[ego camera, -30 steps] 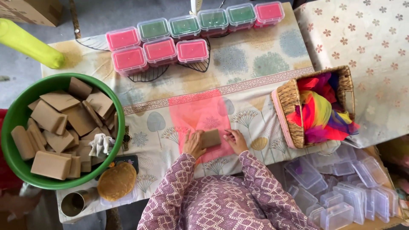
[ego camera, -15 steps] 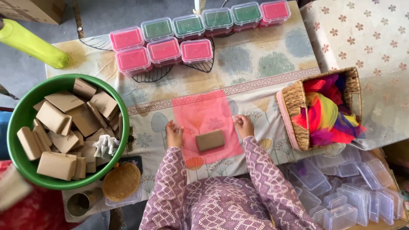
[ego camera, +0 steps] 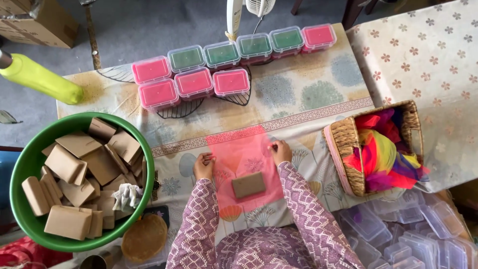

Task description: The recorder is folding small brown paper items and wrapping them in pink mesh fabric.

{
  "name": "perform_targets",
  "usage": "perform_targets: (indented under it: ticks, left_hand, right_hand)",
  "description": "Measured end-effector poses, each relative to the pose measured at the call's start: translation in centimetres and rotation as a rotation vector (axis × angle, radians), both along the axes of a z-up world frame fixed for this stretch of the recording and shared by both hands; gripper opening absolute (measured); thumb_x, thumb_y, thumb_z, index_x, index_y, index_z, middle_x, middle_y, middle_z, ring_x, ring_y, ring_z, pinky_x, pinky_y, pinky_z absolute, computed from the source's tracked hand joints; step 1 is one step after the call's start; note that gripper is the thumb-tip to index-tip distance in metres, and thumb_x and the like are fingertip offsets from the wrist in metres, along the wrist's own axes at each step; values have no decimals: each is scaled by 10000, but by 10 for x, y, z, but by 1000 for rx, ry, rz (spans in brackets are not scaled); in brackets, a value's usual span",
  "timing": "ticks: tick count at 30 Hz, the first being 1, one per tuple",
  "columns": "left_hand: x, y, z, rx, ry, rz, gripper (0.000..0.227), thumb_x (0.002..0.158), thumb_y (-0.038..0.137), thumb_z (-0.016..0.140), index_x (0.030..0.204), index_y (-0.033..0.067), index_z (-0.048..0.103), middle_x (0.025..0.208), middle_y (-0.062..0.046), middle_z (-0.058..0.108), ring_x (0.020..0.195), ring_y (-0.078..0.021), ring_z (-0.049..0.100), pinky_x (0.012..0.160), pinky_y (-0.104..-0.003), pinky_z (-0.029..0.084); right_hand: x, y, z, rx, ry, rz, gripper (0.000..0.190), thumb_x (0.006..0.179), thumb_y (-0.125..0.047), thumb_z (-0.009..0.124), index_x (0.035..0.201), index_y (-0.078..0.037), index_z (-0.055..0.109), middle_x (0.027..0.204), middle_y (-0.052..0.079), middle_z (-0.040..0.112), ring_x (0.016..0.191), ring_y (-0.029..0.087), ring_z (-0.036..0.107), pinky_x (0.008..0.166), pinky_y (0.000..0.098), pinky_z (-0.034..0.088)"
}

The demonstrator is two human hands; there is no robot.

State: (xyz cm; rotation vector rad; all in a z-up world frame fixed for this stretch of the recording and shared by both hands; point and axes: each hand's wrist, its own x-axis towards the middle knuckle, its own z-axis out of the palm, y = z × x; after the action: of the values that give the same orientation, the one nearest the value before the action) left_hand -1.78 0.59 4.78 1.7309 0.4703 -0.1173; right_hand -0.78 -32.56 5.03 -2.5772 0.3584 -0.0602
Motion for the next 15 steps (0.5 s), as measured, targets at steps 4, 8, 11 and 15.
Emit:
perform_targets:
  ticks: [4,8,11,15]
  left_hand:
    - [13,-6,32,69,17,86,266,868,51,769,1118,41,679,966,-39,755,870,-107,693,788,-240,549]
    - [21,-13,16,-71,-64,195,352,885,88,757,1209,40,626,1056,-63,740,923,-151,705,828,-275,575]
    - [15,-23,43,38,-127,226,476,877,98,763,1294,35,543,1226,-113,634,1058,-224,638,889,-351,533]
    - [-31,-29,87,403,-175,150,527,884,141,766,1338,26,524,1335,-166,532,1218,-305,537,955,-411,507]
  right_hand:
    - [21,-8,14,52,26,-44,213,823,-301,814,875,-134,693,953,45,676,902,252,651,793,423,533]
    - [32,-11,16,235,7,-109,220,915,-297,768,947,-103,670,943,45,693,859,208,676,806,366,548]
    - [25,-8,23,325,-92,-54,283,915,-284,745,1085,-88,634,976,59,671,829,204,661,773,349,555]
    - [-29,-4,45,438,-134,-125,328,952,-306,709,1133,-82,552,1020,52,637,861,169,641,744,334,564]
